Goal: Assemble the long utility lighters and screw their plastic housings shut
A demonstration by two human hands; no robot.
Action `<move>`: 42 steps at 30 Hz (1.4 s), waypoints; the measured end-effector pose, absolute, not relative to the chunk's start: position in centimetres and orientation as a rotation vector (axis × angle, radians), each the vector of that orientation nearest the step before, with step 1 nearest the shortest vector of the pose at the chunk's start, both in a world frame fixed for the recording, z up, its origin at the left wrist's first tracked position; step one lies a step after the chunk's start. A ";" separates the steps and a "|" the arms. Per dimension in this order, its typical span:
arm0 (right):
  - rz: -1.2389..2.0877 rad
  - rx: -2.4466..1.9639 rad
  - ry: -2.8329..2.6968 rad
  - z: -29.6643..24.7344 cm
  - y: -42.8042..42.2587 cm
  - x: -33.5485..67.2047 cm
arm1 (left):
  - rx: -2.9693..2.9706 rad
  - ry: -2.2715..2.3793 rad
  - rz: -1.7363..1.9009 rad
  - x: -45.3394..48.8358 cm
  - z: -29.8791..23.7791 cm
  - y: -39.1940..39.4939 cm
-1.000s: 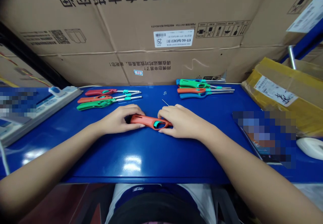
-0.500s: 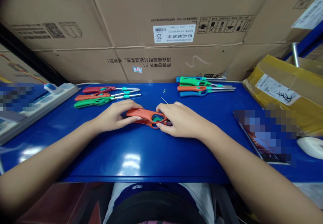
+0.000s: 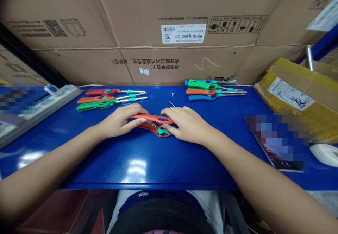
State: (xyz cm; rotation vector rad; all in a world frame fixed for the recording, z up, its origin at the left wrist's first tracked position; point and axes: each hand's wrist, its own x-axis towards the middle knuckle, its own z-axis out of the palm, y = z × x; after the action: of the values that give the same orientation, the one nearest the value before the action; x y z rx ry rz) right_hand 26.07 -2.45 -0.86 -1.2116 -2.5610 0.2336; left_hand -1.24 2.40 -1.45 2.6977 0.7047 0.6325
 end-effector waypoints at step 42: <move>0.116 -1.400 -2.352 -1.9 -2.5 25.5 | 2.712 0.802 0.501 0.4 -1.4 1.1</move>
State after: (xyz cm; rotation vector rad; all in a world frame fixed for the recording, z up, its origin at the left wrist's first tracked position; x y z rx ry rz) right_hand 25.53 -2.47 -1.90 -1.4002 -2.3523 0.1161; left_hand 0.37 1.13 -1.36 2.7122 0.8022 0.5013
